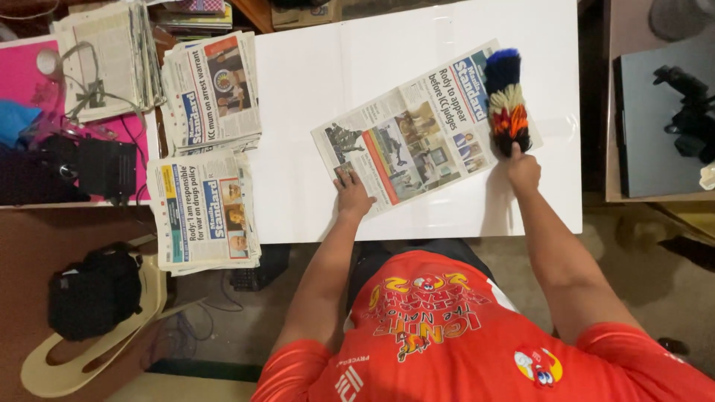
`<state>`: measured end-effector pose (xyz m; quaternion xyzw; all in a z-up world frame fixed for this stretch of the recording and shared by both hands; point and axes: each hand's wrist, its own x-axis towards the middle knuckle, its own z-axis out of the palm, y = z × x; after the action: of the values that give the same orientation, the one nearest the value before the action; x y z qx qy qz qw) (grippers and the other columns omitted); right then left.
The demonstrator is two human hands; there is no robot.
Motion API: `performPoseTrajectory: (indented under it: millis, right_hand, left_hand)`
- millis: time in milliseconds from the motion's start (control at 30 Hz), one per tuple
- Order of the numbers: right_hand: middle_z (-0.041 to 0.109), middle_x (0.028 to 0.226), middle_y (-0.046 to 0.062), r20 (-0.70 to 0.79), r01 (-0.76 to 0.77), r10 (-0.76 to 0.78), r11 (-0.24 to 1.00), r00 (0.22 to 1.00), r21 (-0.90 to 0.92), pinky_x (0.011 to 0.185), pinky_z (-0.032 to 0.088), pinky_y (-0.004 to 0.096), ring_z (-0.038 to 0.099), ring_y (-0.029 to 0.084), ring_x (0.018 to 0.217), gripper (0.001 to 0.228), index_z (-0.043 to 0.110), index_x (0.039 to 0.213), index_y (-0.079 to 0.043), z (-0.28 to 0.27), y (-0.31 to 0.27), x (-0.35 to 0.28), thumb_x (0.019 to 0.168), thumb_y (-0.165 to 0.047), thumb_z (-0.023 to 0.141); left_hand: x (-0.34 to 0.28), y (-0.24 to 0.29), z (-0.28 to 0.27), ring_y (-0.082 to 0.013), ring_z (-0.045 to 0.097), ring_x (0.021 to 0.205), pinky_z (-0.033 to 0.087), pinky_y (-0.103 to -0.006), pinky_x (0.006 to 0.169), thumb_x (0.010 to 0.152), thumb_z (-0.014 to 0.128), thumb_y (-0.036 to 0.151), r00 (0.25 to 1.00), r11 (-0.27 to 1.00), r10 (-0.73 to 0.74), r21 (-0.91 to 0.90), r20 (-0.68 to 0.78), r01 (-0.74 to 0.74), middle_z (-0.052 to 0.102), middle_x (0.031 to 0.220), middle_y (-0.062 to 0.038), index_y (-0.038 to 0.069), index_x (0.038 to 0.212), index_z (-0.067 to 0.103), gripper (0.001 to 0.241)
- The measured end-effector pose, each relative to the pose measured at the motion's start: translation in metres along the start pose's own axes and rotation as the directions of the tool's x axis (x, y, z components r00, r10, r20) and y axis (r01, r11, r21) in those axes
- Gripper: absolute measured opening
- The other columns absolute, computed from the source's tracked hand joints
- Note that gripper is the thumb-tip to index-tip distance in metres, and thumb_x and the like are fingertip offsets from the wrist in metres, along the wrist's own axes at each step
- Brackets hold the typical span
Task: Dusting and flipping through newspapers on a table using a feather duster.
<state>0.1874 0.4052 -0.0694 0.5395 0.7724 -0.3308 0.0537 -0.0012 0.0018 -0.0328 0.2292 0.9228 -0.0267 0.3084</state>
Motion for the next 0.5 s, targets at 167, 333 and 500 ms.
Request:
performPoseTrajectory:
  millis: [167, 333, 500]
  right_hand:
    - [0.072, 0.105, 0.035, 0.258, 0.192, -0.139, 0.962, 0.956, -0.193, 0.090, 0.054, 0.057, 0.070, 0.050, 0.099, 0.074, 0.074, 0.102, 0.003, 0.008, -0.053, -0.029, 0.110, -0.063, 0.041]
    - [0.068, 0.104, 0.036, -0.007, 0.288, -0.288, 0.958, 0.958, 0.014, 0.083, 0.049, 0.059, 0.064, 0.053, 0.097, 0.059, 0.066, 0.125, -0.002, -0.002, -0.030, 0.031, 0.101, -0.053, 0.049]
    - [0.070, 0.109, 0.036, -0.014, 0.091, -0.093, 0.990, 0.996, -0.107, 0.094, 0.052, 0.056, 0.066, 0.053, 0.107, 0.071, 0.073, 0.111, 0.005, -0.032, -0.065, 0.034, 0.114, -0.059, 0.043]
  left_hand:
    - [0.001, 0.000, -0.003, -0.0506, -0.001, 0.155, 0.006, -0.0541, 0.126, 0.083, 0.081, 0.048, 1.000, 0.998, -0.023, -0.058, 0.006, 0.023, 0.012, 0.163, -0.039, -0.017, 0.155, 0.010, 0.120]
    - [0.000, 0.001, -0.004, -0.0486, -0.003, 0.155, 0.005, -0.0519, 0.127, 0.083, 0.081, 0.048, 1.000, 0.996, -0.030, -0.085, 0.009, 0.031, 0.009, 0.163, -0.038, -0.015, 0.155, 0.008, 0.121]
    - [0.000, 0.002, -0.007, -0.0506, 0.000, 0.155, 0.008, -0.0495, 0.127, 0.083, 0.081, 0.048, 0.999, 0.995, -0.044, -0.086, 0.004, 0.045, 0.007, 0.164, -0.038, -0.014, 0.157, 0.008, 0.121]
